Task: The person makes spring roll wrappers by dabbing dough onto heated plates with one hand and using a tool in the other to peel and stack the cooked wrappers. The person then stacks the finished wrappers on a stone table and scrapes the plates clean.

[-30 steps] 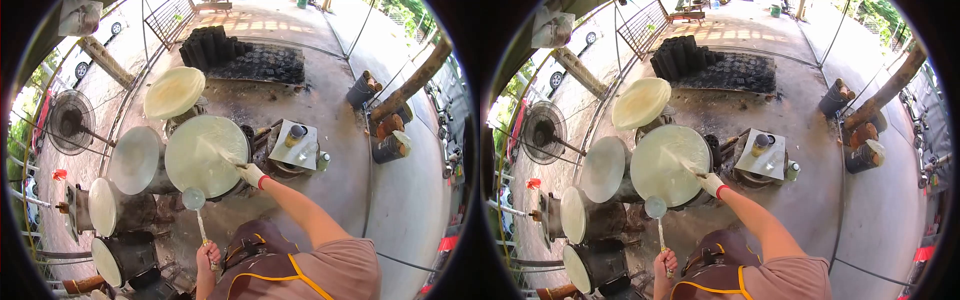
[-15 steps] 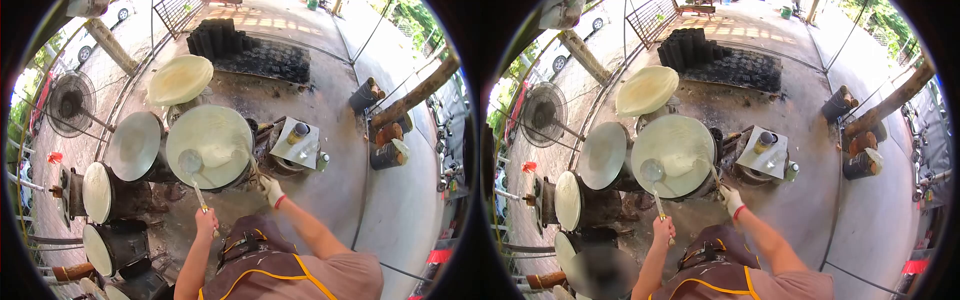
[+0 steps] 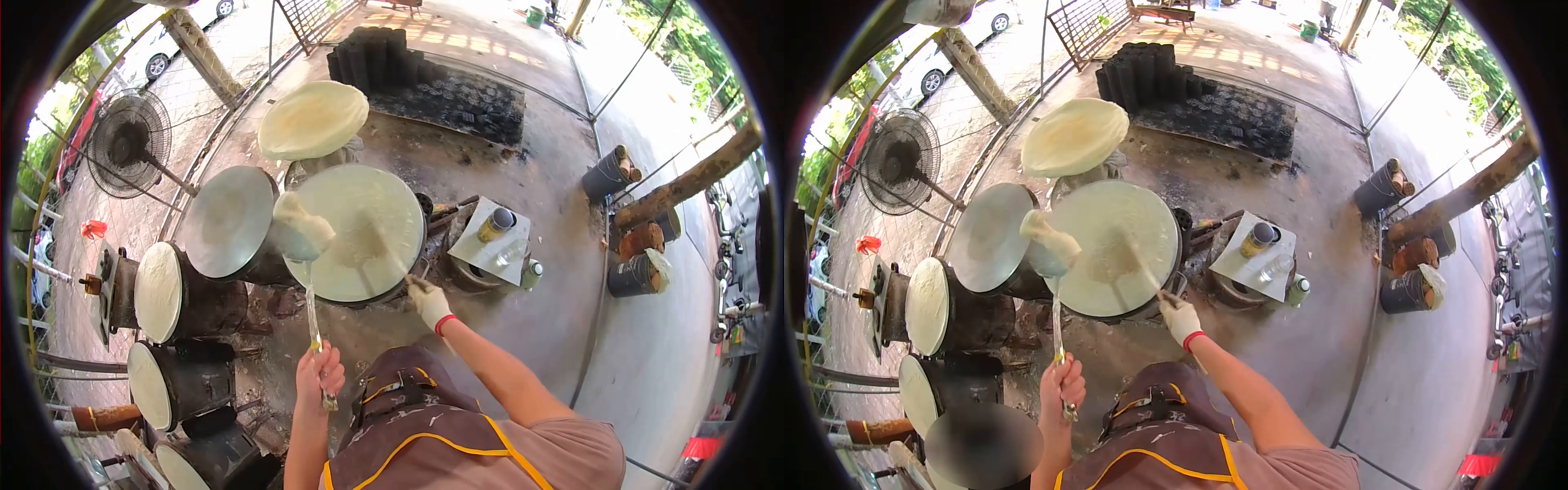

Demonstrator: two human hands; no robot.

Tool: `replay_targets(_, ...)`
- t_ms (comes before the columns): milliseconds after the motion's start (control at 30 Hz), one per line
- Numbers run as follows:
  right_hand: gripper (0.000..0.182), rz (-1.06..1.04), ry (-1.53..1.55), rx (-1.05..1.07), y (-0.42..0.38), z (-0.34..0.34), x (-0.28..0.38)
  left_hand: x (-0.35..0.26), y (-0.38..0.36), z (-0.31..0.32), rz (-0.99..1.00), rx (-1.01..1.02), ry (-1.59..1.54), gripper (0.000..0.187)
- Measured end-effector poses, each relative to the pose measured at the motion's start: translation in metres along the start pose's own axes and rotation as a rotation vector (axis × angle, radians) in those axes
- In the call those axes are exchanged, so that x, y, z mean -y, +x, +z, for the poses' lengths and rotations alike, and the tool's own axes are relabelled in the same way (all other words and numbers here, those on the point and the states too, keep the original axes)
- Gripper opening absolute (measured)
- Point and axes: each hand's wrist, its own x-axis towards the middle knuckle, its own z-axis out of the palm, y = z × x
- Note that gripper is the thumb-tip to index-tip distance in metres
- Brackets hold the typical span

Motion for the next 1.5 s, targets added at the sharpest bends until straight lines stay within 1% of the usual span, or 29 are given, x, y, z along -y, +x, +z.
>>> replay_targets(67,0.034,-0.254,-0.538,0.206,-0.013,0.006,0.009,-0.014,0.006,0.008,-0.048,-0.047,-0.057,0.015)
replay_targets(100,0.035,-0.132,-0.666,0.352,-0.023,0.009,0.036,-0.024,0.01,0.01,-0.076,-0.06,-0.105,0.015)
replay_targets(167,0.034,-0.027,-0.295,0.272,-0.023,0.021,0.028,-0.043,0.013,0.004,-0.15,-0.073,-0.275,0.016)
replay_targets(200,0.034,0.023,-0.111,0.234,-0.02,0.03,0.024,-0.052,0.014,-0.001,-0.126,-0.052,-0.263,0.014)
replay_targets(233,0.035,0.106,0.061,0.126,-0.014,0.042,0.023,-0.063,0.014,-0.007,-0.102,-0.034,-0.25,0.013)
replay_targets(267,0.035,0.136,0.102,0.092,-0.008,0.051,0.023,-0.075,0.013,-0.015,-0.08,-0.02,-0.236,0.012)
replay_targets(333,0.035,0.2,0.187,0.024,-0.002,0.08,0.045,-0.114,0.01,-0.017,0.044,0.0,-0.082,0.009)
replay_targets(367,0.036,0.195,0.177,0.014,0.008,0.099,0.047,-0.136,0.014,-0.02,0.105,0.011,-0.004,0.007)
replay_targets(467,0.038,0.182,0.194,0.018,0.028,0.164,0.064,-0.204,0.038,-0.05,0.226,0.148,0.183,0.004)
replay_targets(500,0.038,0.175,0.242,0.003,0.031,0.19,0.071,-0.227,0.049,-0.053,0.235,0.084,0.288,0.005)
replay_targets(533,0.038,0.167,0.29,-0.015,0.035,0.217,0.078,-0.248,0.071,-0.07,0.232,0.064,0.387,0.002)
replay_targets(600,0.038,0.143,0.363,-0.076,0.048,0.27,0.083,-0.281,0.117,-0.098,0.229,-0.008,0.541,0.009)
replay_targets(667,0.038,0.113,0.417,-0.159,0.064,0.323,0.073,-0.301,0.172,-0.139,0.215,-0.028,0.66,0.011)
replay_targets(700,0.04,0.172,0.382,-0.152,0.07,0.344,0.076,-0.311,0.196,-0.159,0.177,-0.027,0.73,0.011)
replay_targets(767,0.041,0.032,0.441,-0.198,0.082,0.39,0.071,-0.325,0.236,-0.196,0.106,-0.028,0.867,0.012)
replay_targets(800,0.041,-0.034,0.471,-0.223,0.089,0.406,0.061,-0.326,0.254,-0.219,0.257,-0.058,1.112,0.015)
replay_targets(833,0.041,-0.03,0.158,-0.251,0.101,0.416,0.044,-0.325,0.27,-0.242,0.417,-0.086,1.352,0.018)
replay_targets(867,0.041,-0.036,-0.143,-0.3,0.102,0.423,0.044,-0.33,0.279,-0.256,0.586,-0.113,1.585,0.021)
replay_targets(933,0.04,-0.037,-0.752,-0.377,0.098,0.429,0.053,-0.352,0.277,-0.254,0.4,-0.182,1.647,0.025)
replay_targets(967,0.04,-0.049,-0.682,-0.364,0.095,0.43,0.061,-0.364,0.277,-0.254,0.311,-0.221,1.673,0.027)
replay_targets(1067,0.037,-0.003,-0.596,-0.411,0.108,0.454,0.075,-0.394,0.282,-0.266,0.394,-0.177,1.794,0.025)
replay_targets(1100,0.037,-0.069,-0.556,-0.403,0.112,0.467,0.084,-0.402,0.284,-0.27,0.395,-0.181,1.818,0.025)
replay_targets(1133,0.037,-0.166,-0.496,-0.373,0.134,0.471,0.074,-0.41,0.287,-0.273,0.402,-0.186,1.841,0.025)
replay_targets(1200,0.037,-0.021,-0.024,-0.258,0.153,0.472,0.068,-0.425,0.288,-0.278,0.42,-0.192,1.877,0.025)
replay_targets(1333,0.037,-0.047,-0.159,-0.549,0.13,0.485,0.049,-0.444,0.285,-0.29,0.435,-0.227,1.927,0.022)
replay_targets(1400,0.036,-0.137,-0.357,-0.484,0.139,0.512,0.051,-0.449,0.287,-0.296,0.432,-0.249,1.931,0.021)
replay_targets(1433,0.038,-0.126,-0.253,-0.299,0.154,0.519,0.06,-0.449,0.288,-0.3,0.435,-0.257,1.915,0.021)
replay_targets(1467,0.039,-0.046,-0.204,-0.27,0.16,0.516,0.068,-0.449,0.288,-0.303,0.437,-0.266,1.897,0.021)
replay_targets(1500,0.04,0.032,-0.154,-0.239,0.152,0.517,0.1,-0.452,0.286,-0.304,0.466,-0.276,1.914,0.022)
